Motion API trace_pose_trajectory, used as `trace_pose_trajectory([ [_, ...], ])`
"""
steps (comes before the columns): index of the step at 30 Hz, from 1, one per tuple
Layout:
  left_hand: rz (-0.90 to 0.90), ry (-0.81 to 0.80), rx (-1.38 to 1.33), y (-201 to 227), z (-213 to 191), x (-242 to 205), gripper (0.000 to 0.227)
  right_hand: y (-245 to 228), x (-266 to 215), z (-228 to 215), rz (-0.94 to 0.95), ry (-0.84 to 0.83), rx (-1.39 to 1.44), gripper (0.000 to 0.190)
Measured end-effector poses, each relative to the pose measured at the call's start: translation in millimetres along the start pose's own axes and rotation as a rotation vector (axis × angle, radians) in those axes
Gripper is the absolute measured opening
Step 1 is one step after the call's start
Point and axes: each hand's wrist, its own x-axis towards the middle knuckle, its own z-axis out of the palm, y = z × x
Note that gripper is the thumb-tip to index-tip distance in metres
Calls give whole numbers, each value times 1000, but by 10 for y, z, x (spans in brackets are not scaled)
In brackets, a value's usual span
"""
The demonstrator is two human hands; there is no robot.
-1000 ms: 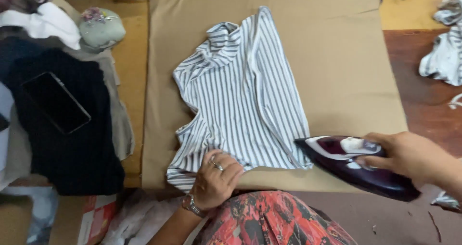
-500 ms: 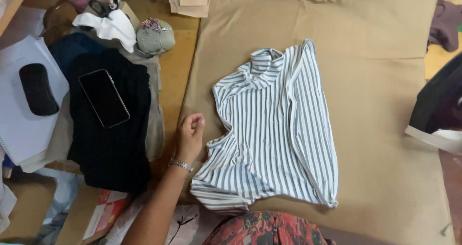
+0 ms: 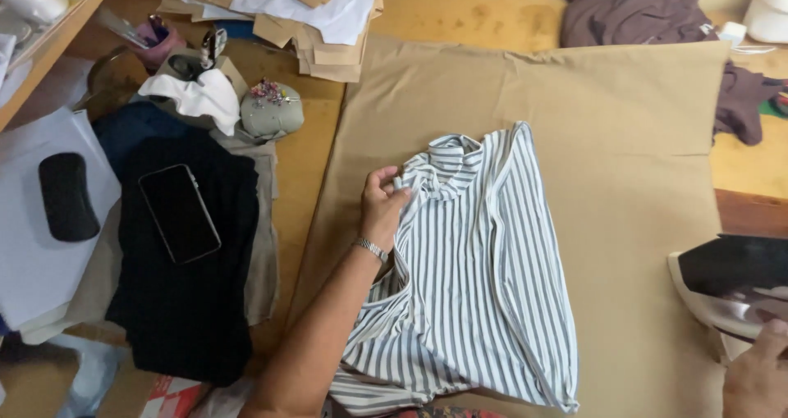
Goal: Ironing a striped t-shirt on a flat work surface, including repositioning and flipping the garment.
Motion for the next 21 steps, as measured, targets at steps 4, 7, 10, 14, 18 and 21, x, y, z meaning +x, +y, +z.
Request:
trace_pose_trajectory([
  [4,82,-246,-175,548,239,-565,50,-346,226,-1059,647,-142,1167,40],
  [7,187,-531,-238,968,301,-968,46,-738,509,-1991,744,32,1472,27],
  [10,268,-727,-278,1153,358,-1336,40,-995,1303,-3062,230,-296,1546,23],
  [14,331,-782,-316,1477,413,-1674,48,-1277,2134,-3878,-257,39,1647,42],
  [18,443,-827,-400,1396,261,-1679,73,-1187,2280,-4078,-247,-130,1644,17],
  [21,456,-893,-405,1416,205,-1763,76,-1030,2362,-4479,-175,-605,1650,18],
])
